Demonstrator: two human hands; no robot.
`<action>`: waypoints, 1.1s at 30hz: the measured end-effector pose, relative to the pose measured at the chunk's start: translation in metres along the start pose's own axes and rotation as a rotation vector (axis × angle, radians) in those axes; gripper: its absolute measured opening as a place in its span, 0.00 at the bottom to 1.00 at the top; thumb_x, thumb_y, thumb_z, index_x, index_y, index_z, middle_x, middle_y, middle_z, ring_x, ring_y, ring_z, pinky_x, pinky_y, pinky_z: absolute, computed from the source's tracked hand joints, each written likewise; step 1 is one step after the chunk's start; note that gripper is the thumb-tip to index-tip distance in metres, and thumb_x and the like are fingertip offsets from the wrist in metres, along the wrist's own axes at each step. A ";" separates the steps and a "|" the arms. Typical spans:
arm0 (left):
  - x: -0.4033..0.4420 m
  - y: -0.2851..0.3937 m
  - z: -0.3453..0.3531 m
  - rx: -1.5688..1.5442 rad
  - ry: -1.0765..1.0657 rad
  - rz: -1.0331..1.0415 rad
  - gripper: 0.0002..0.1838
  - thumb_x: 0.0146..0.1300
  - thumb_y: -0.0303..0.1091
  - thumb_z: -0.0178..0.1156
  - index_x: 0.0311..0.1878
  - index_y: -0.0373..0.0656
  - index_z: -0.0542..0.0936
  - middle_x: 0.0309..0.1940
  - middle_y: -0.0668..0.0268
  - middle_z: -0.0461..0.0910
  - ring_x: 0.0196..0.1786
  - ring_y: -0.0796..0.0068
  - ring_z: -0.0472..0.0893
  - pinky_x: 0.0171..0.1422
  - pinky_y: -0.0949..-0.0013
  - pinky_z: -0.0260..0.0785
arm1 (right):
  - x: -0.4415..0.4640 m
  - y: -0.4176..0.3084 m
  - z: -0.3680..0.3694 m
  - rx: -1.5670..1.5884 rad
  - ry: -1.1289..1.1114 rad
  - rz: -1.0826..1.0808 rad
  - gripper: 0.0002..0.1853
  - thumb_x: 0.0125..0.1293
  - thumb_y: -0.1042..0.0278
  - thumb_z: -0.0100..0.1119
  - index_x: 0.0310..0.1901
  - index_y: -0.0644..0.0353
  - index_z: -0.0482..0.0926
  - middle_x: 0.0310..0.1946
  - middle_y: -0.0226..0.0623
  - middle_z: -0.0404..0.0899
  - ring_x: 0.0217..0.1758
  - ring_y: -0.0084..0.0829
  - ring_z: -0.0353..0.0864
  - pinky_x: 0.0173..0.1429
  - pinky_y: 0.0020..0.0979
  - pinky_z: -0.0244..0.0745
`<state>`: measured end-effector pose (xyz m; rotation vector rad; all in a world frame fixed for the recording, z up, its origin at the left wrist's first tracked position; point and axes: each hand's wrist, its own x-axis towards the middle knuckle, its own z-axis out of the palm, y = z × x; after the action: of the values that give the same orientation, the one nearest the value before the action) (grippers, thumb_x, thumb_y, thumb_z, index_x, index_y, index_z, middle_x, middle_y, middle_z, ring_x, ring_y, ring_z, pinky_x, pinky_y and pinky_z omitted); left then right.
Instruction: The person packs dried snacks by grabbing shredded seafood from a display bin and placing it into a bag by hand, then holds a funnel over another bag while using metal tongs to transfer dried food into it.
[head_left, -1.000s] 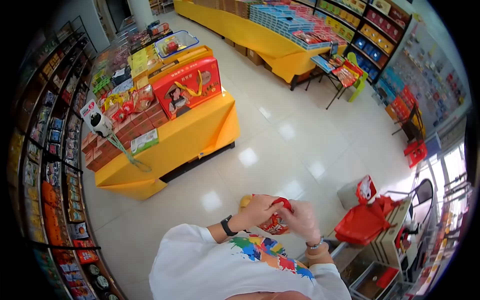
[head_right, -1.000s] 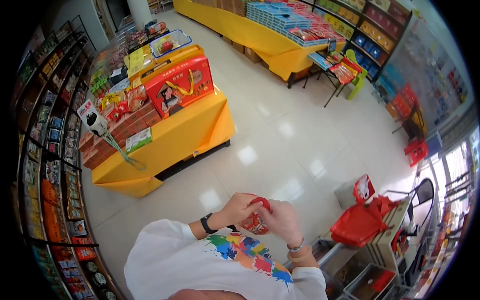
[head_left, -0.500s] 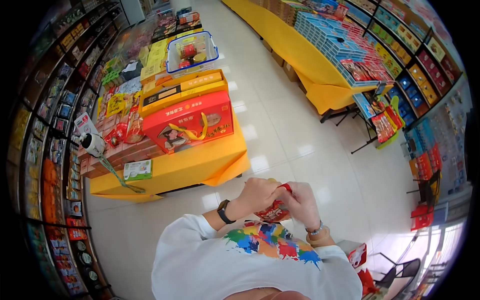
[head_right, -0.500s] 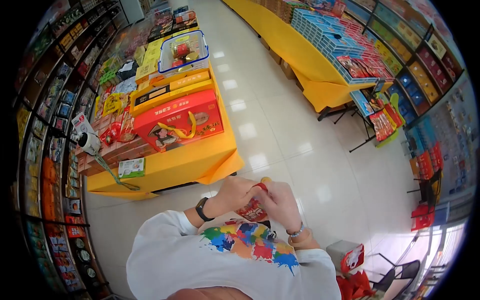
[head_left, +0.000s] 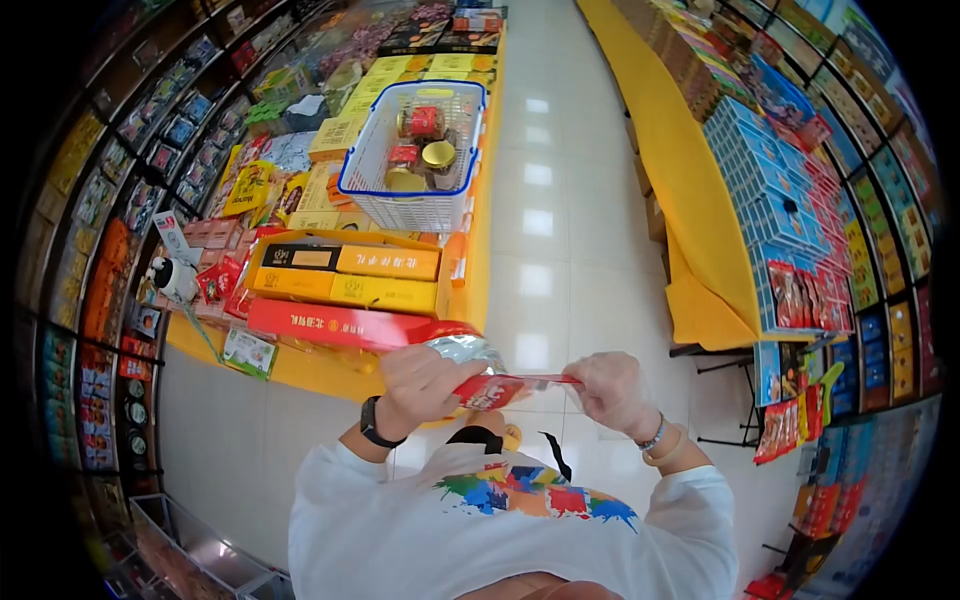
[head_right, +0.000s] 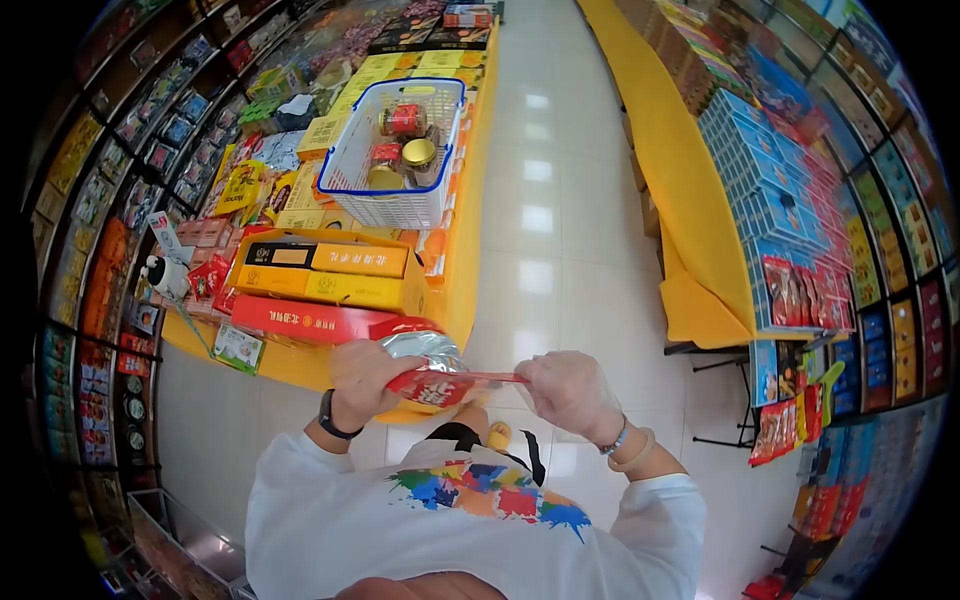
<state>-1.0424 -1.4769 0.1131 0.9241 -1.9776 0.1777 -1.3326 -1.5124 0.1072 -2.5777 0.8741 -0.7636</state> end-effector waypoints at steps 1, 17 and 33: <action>0.010 -0.017 0.002 0.013 -0.001 -0.012 0.12 0.42 0.30 0.70 0.35 0.47 0.87 0.17 0.69 0.74 0.19 0.71 0.75 0.24 0.69 0.65 | 0.020 0.017 -0.004 0.011 -0.008 -0.011 0.09 0.52 0.77 0.67 0.35 0.57 0.80 0.23 0.36 0.77 0.25 0.41 0.78 0.29 0.39 0.71; 0.095 -0.303 0.076 -0.803 -0.263 -0.620 0.43 0.33 0.32 0.85 0.57 0.40 0.77 0.63 0.57 0.75 0.66 0.67 0.73 0.70 0.60 0.65 | 0.354 0.142 -0.057 -0.082 0.167 -0.460 0.09 0.53 0.73 0.69 0.36 0.56 0.80 0.21 0.35 0.75 0.23 0.37 0.77 0.27 0.37 0.71; 0.117 -0.409 0.097 0.102 -0.144 -1.030 0.30 0.59 0.41 0.72 0.59 0.33 0.76 0.48 0.51 0.85 0.46 0.56 0.85 0.52 0.58 0.75 | 0.433 0.292 0.067 0.381 0.235 0.211 0.11 0.66 0.65 0.63 0.43 0.63 0.83 0.27 0.40 0.83 0.28 0.32 0.82 0.32 0.29 0.75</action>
<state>-0.8700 -1.8745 0.0572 1.9270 -1.3906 -0.3849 -1.1399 -2.0023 0.0899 -2.0586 0.9437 -1.0668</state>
